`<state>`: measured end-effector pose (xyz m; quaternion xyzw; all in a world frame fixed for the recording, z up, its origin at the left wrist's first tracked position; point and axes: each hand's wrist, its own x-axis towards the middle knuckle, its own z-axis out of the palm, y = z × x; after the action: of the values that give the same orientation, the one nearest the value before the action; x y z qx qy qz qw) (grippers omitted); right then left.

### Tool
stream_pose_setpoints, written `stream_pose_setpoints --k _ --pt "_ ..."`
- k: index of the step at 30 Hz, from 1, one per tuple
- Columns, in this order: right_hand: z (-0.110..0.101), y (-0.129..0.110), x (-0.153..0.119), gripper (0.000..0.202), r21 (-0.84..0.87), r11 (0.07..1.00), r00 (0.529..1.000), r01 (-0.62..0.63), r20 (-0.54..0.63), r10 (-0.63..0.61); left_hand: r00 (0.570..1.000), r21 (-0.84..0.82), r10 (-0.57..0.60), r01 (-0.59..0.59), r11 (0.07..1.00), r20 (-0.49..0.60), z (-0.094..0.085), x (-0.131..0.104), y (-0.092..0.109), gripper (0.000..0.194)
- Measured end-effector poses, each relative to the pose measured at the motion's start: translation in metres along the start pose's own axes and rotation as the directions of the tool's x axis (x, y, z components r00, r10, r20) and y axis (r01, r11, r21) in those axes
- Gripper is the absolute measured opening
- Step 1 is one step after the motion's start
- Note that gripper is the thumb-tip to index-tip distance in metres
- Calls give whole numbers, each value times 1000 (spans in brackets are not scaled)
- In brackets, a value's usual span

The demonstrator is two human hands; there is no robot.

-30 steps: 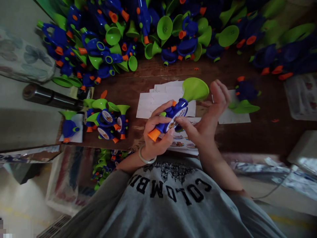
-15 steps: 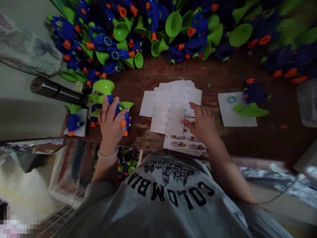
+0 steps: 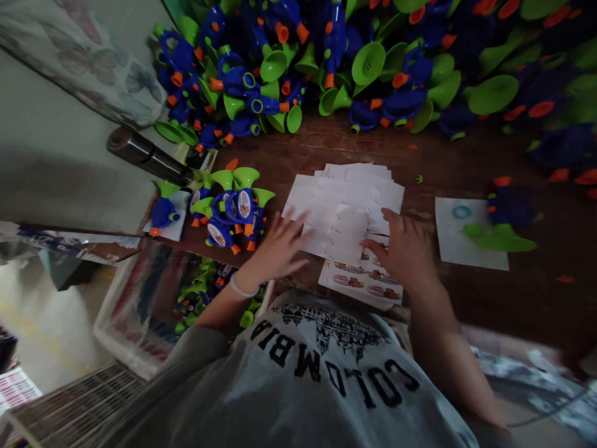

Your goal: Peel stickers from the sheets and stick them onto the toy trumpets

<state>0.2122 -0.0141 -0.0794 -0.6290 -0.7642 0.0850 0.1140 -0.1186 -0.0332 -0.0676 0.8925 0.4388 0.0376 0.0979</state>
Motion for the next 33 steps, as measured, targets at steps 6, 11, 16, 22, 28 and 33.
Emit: stream_pose_setpoints --k 6,11,16,22,28,33 --pt "3 22 -49 28 65 970 970 233 58 -237 975 -8 95 -96 995 201 27 46 24 66" --pt "23 18 -99 50 -13 911 898 412 177 -404 986 34 61 -67 997 156 19 82 16 63" --pt "30 12 -114 44 -87 877 878 472 139 -458 972 -36 -6 15 999 236 24 111 21 58" --pt "6 -1 -107 42 38 908 897 417 146 -418 973 -87 -15 35 996 229 25 118 20 59" --pt "-17 4 -96 31 156 937 939 312 100 -329 997 -218 18 0 976 82 19 113 14 53" --pt "-61 18 -91 32 279 829 834 485 -433 -342 981 -717 -154 26 697 -114 8 94 24 50"
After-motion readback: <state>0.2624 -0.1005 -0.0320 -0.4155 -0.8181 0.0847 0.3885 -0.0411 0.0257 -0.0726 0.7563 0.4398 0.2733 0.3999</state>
